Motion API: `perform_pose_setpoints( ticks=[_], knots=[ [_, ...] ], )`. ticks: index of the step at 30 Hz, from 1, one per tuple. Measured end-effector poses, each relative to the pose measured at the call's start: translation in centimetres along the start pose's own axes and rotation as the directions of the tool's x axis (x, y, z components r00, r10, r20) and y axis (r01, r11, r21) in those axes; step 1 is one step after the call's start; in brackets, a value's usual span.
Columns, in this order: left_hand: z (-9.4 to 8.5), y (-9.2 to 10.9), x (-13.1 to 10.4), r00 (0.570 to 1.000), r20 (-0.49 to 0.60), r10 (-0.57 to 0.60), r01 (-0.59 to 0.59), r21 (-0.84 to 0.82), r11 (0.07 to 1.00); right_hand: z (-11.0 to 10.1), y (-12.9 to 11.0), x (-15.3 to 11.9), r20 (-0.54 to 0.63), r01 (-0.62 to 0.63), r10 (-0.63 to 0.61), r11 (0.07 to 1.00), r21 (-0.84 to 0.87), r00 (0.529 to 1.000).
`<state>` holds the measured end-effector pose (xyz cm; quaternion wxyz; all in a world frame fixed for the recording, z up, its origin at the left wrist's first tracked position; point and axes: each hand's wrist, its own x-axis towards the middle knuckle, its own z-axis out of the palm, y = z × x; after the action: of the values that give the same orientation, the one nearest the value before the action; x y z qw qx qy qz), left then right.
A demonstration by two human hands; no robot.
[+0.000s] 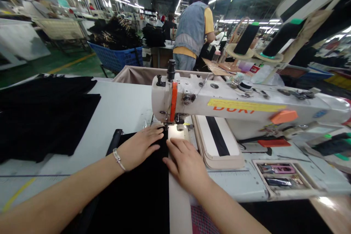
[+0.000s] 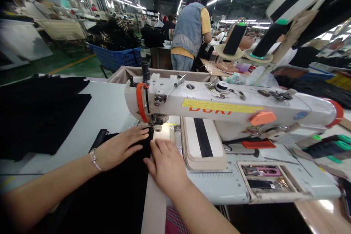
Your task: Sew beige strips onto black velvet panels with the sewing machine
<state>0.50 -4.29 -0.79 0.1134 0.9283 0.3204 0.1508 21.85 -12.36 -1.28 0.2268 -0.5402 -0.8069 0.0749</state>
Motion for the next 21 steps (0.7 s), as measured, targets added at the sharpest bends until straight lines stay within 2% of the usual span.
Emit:
perform_pose_setpoints(
  ticks=[2,4,6,8,10,14,21],
  knots=[
    [-0.8,1.9,-2.8,0.989,0.127,0.072,-0.066,-0.05,0.997,-0.4,-1.0,-2.4,0.021,0.029,-0.03,0.998,0.048,0.999],
    [-1.3,4.3,-6.1,0.959,0.226,0.171,-0.155,-0.087,0.984,-0.9,-2.0,-5.2,0.007,0.086,-0.087,0.992,0.092,0.996],
    [-1.2,6.6,-9.0,0.938,0.235,0.257,-0.249,-0.061,0.967,-1.2,-2.9,-7.7,-0.035,0.151,-0.148,0.983,0.109,0.988],
    [-0.8,8.1,-10.7,0.936,0.203,0.289,-0.296,0.005,0.955,-1.5,-3.5,-9.3,-0.071,0.197,-0.19,0.975,0.101,0.979],
    [-0.4,8.8,-11.3,0.945,0.16,0.284,-0.295,0.046,0.955,-1.7,-3.8,-10.2,-0.084,0.22,-0.213,0.972,0.083,0.973],
    [-0.4,8.8,-11.0,0.948,0.091,0.304,-0.31,0.065,0.948,-1.4,-3.8,-10.8,-0.077,0.235,-0.232,0.972,0.029,0.97],
    [-1.1,8.2,-10.8,0.926,0.122,0.358,-0.369,0.082,0.926,-0.8,-3.6,-10.7,-0.155,0.256,-0.264,0.964,-0.067,0.952]
  ],
)
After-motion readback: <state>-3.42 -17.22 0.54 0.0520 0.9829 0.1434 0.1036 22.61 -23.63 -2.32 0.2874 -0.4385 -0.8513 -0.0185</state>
